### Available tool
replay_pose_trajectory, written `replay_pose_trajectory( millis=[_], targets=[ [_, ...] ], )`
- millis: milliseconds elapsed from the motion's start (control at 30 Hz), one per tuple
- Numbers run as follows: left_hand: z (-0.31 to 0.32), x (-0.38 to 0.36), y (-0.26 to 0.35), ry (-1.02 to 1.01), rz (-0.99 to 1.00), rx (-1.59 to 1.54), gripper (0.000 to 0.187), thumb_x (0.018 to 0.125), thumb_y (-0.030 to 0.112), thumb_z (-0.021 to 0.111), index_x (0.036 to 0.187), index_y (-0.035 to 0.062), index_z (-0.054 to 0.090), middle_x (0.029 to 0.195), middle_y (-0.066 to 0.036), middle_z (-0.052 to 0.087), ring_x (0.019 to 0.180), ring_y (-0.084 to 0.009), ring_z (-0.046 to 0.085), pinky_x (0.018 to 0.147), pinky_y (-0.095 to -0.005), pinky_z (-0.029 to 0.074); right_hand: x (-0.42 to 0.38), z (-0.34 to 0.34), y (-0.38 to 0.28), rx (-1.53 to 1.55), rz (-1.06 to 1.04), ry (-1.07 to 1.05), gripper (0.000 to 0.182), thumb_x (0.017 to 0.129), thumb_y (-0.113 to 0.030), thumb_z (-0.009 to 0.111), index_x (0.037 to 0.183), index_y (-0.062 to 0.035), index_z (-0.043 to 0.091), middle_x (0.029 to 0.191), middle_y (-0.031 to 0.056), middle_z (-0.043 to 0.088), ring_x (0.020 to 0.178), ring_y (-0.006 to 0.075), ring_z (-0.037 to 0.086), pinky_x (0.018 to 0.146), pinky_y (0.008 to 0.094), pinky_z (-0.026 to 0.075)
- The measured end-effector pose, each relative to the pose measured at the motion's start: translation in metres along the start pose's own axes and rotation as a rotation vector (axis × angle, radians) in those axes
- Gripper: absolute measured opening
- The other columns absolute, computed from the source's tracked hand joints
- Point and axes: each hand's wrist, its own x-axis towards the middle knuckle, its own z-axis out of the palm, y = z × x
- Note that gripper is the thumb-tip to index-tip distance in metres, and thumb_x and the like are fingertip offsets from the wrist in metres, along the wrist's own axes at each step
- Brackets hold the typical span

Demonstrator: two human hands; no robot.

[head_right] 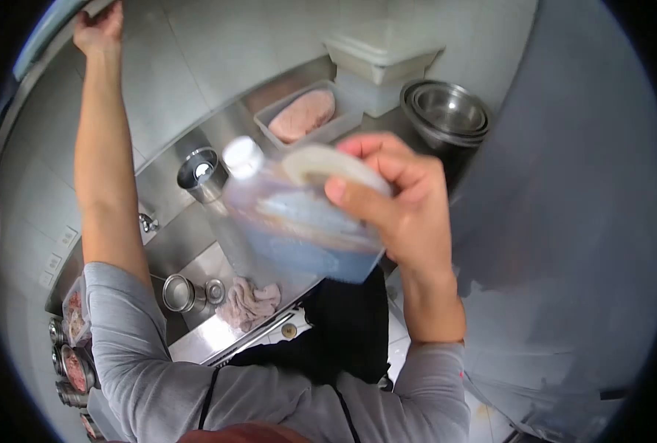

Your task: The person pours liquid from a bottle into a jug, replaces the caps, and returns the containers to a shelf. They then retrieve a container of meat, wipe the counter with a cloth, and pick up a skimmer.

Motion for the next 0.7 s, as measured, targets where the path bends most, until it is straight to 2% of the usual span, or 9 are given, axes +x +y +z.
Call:
replay_pose_trajectory(
  millis=[33,100,167,233,300,433,500,567,700],
  targets=[
    [0.011,-0.008,-0.003,0.009,0.052,-0.039,0.055,0.094,0.041,0.062,0.138,0.0086,0.053,0.144,-0.013,0.051,0.136,-0.0303,0.044,0.119,-0.0438,0.029,0.007,0.004,0.002,0.01,-0.01,0.018,0.015,0.075,-0.006,0.081,0.072,0.0037,0.069,0.098,0.0091,0.067,0.082,0.0105,0.056,0.07,0.0236,0.041],
    [-0.01,0.021,-0.005,0.003,0.11,0.053,0.063,0.094,0.063,0.047,0.137,0.0187,0.056,0.153,0.0,0.044,0.142,-0.0175,0.035,0.12,-0.0372,0.017,0.031,0.019,-0.003,0.005,0.047,0.084,0.015,0.072,-0.006,0.082,0.074,0.0041,0.07,0.092,0.008,0.067,0.079,0.0105,0.056,0.068,0.0238,0.04],
    [-0.006,-0.005,0.009,0.106,0.205,0.388,0.047,0.097,0.02,0.043,0.134,-0.0083,0.048,0.141,-0.029,0.046,0.133,-0.0445,0.043,0.113,-0.0634,0.033,0.064,0.024,0.0,-0.032,0.052,0.026,0.021,0.068,-0.011,0.08,0.07,0.005,0.067,0.092,0.0131,0.066,0.079,0.0139,0.057,0.071,0.025,0.04],
    [-0.076,0.033,0.036,-0.566,-0.516,-0.428,0.052,0.093,0.016,0.036,0.138,-0.0087,0.043,0.15,-0.031,0.035,0.139,-0.0491,0.033,0.117,-0.0693,0.019,0.116,0.026,-0.009,-0.047,0.066,-0.046,0.024,0.064,-0.013,0.08,0.068,0.0059,0.066,0.089,0.0174,0.065,0.075,0.0159,0.056,0.068,0.0255,0.037],
    [-0.055,0.011,0.037,-0.171,-0.341,-0.325,0.052,0.089,0.009,0.038,0.136,-0.0111,0.043,0.149,-0.03,0.037,0.139,-0.0486,0.033,0.118,-0.0673,0.017,0.163,0.021,-0.023,-0.029,0.089,-0.135,0.018,0.068,-0.008,0.083,0.072,0.0037,0.069,0.085,0.0087,0.066,0.075,0.012,0.057,0.066,0.0249,0.039],
    [-0.033,-0.003,0.027,0.199,-0.023,-0.042,0.063,0.072,0.003,0.056,0.133,-0.0117,0.046,0.144,-0.027,0.043,0.139,-0.0434,0.036,0.118,-0.0604,0.027,0.244,0.028,-0.07,0.014,0.104,-0.197,0.019,0.066,-0.007,0.083,0.07,0.0037,0.067,0.085,0.009,0.065,0.075,0.0122,0.057,0.066,0.025,0.038],
    [-0.02,-0.01,0.02,0.199,-0.031,-0.187,0.063,0.075,0.003,0.054,0.136,-0.0114,0.044,0.144,-0.026,0.045,0.14,-0.0407,0.037,0.121,-0.0604,0.022,0.281,0.026,-0.106,0.015,0.069,-0.207,0.019,0.066,-0.006,0.082,0.069,0.0037,0.067,0.085,0.0092,0.064,0.075,0.013,0.058,0.066,0.0252,0.039],
    [-0.001,-0.01,0.015,0.338,0.033,-0.01,0.065,0.076,0.005,0.06,0.137,-0.0095,0.044,0.145,-0.023,0.047,0.138,-0.04,0.04,0.12,-0.0594,0.024,0.316,0.026,-0.146,0.016,0.027,-0.181,0.019,0.065,-0.007,0.082,0.069,0.0039,0.066,0.084,0.0092,0.063,0.075,0.0141,0.059,0.067,0.0253,0.039],
    [0.03,-0.007,0.016,0.514,-0.01,0.021,0.057,0.086,0.016,0.065,0.135,-0.0062,0.047,0.139,-0.023,0.052,0.131,-0.0384,0.048,0.114,-0.057,0.037,0.357,0.034,-0.225,0.036,-0.015,-0.034,0.023,0.065,-0.011,0.082,0.07,0.0052,0.066,0.083,0.0097,0.063,0.075,0.0148,0.059,0.067,0.026,0.039]
  ],
)
